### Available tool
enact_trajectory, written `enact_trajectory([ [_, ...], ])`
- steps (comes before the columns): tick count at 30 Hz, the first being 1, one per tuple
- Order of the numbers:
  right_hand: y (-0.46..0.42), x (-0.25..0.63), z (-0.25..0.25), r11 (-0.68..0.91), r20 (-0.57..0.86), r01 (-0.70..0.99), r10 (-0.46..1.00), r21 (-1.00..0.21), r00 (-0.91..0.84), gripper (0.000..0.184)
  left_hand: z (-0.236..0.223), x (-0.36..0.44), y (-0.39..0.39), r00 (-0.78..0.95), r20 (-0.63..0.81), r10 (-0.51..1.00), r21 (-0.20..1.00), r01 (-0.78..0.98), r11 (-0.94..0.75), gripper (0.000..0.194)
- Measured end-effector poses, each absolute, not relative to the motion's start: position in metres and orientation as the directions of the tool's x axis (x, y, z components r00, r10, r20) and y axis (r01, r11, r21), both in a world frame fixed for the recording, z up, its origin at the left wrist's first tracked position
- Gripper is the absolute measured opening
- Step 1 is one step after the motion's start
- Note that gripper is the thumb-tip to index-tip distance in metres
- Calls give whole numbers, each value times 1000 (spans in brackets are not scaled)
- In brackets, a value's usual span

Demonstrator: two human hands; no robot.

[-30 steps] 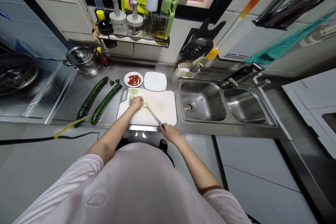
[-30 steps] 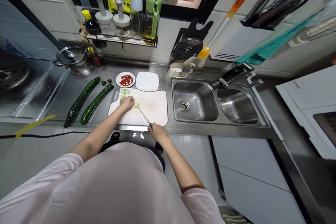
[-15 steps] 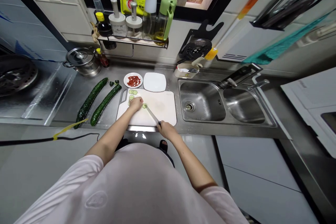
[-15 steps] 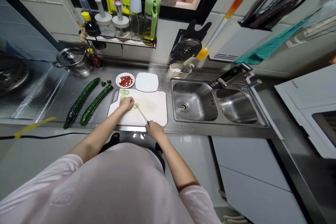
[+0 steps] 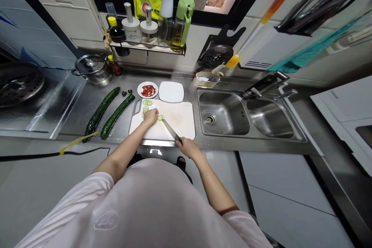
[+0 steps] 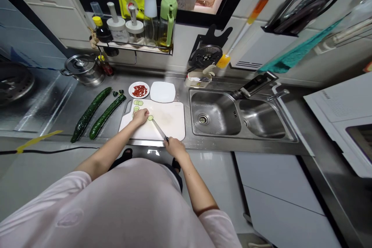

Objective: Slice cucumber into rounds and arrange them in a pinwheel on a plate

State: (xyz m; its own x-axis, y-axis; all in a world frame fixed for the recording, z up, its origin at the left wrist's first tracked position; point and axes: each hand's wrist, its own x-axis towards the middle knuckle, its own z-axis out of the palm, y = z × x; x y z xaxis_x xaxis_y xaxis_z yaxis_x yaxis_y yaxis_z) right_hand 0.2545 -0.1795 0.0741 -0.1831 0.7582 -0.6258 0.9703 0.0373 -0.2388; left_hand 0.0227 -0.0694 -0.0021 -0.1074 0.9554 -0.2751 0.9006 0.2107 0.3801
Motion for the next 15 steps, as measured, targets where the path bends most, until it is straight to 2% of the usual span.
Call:
enact_trajectory([
  [5, -184, 262, 71, 39, -603, 962, 772, -269, -200, 40, -4, 23, -78, -82, -210, 974, 393, 905, 161, 23],
  [9, -182, 270, 72, -25, -579, 949, 798, -314, -170, 44, -3, 26, -88, -55, -157, 986, 375, 920, 111, 28],
  [15, -174, 271, 72, -125, -549, 961, 835, -249, -33, 46, 2, 33, -101, -34, -143, 989, 342, 936, 82, 33],
])
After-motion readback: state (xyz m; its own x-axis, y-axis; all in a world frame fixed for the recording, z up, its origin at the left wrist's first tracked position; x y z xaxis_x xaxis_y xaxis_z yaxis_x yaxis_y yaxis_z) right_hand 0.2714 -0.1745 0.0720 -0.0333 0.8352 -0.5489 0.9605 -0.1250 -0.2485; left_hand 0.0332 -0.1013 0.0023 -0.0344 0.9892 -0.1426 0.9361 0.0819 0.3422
